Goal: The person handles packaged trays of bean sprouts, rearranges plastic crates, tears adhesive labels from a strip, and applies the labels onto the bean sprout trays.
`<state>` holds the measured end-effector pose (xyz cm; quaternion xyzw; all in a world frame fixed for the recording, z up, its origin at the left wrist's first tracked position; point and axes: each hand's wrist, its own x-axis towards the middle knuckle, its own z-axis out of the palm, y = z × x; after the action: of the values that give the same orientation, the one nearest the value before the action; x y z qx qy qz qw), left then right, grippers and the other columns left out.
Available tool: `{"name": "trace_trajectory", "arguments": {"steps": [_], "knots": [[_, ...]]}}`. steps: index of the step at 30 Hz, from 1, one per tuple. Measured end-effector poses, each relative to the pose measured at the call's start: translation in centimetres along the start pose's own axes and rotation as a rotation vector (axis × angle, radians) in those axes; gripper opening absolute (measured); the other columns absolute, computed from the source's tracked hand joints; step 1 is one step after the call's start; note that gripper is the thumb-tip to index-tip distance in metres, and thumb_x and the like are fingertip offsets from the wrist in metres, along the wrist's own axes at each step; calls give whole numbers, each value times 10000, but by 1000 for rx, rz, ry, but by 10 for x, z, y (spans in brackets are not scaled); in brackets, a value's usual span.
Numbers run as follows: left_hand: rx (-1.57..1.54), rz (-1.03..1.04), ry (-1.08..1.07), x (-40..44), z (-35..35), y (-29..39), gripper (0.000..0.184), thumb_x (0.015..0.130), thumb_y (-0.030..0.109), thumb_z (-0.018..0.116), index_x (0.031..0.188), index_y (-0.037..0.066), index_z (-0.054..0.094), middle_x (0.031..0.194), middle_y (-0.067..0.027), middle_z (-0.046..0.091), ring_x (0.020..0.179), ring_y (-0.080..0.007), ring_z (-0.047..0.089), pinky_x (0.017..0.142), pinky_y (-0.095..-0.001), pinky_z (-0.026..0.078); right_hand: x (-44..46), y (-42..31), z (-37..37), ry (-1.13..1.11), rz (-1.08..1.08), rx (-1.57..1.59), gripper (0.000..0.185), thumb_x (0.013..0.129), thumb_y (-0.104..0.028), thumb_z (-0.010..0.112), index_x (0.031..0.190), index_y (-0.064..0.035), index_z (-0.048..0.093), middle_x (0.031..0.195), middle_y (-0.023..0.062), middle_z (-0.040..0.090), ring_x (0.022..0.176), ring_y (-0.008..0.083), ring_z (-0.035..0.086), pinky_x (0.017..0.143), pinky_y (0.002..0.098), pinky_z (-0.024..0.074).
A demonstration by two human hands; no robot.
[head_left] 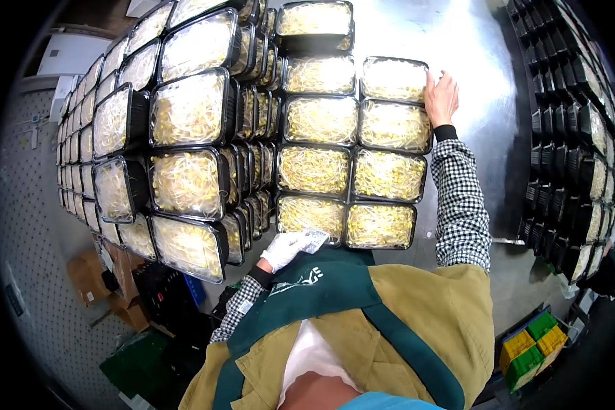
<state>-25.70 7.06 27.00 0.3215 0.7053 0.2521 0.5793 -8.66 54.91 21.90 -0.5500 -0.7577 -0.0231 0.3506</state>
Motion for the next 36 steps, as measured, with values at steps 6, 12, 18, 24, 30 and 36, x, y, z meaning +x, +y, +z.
{"name": "trace_trajectory", "arguments": {"steps": [6, 12, 18, 24, 30, 36], "knots": [[120, -39, 22, -1, 7, 8, 330, 913, 279, 578, 1050, -10, 657, 923, -111, 696, 832, -129, 631, 755, -279, 491, 80, -107, 107, -237, -27, 396, 461, 878, -385, 581, 1079, 30, 599, 964, 196, 643, 979, 336, 577, 855, 406, 446], [148, -28, 49, -13, 4, 13, 344, 916, 353, 532, 972, 41, 665, 897, -174, 662, 832, -310, 645, 714, -367, 487, 116, -163, 155, -372, 134, 551, 512, 869, -447, 512, 1094, 4, 603, 963, 244, 653, 947, 395, 620, 831, 444, 476], [113, 31, 123, -12, -6, 29, 301, 921, 262, 566, 1054, 7, 657, 913, -143, 695, 809, -184, 679, 706, -287, 503, 165, -3, 133, -314, 137, 790, 389, 910, -338, 564, 1095, 3, 593, 912, 141, 655, 811, 226, 614, 729, 331, 484], [72, 101, 168, -8, -2, 34, 289, 905, 203, 596, 1108, 1, 633, 951, -123, 693, 807, -114, 642, 708, -276, 495, 121, 83, 133, -428, 214, 412, 464, 892, -373, 599, 1177, -8, 578, 935, 162, 666, 830, 249, 626, 755, 343, 484], [-39, 206, 345, -4, 6, 50, 270, 911, 180, 570, 1087, -12, 639, 949, -99, 686, 830, -110, 612, 737, -267, 490, 24, -65, -58, -279, 40, 585, 238, 934, -216, 562, 1085, -50, 642, 944, 96, 685, 854, 199, 648, 758, 299, 486], [-72, 234, 185, -23, 7, 51, 262, 919, 199, 521, 1066, 24, 649, 954, -139, 682, 821, -237, 657, 712, -323, 504, -166, -139, -186, -977, -114, 1013, 77, 826, -83, 669, 883, -31, 662, 828, 72, 632, 764, 169, 616, 682, 271, 484]]}}
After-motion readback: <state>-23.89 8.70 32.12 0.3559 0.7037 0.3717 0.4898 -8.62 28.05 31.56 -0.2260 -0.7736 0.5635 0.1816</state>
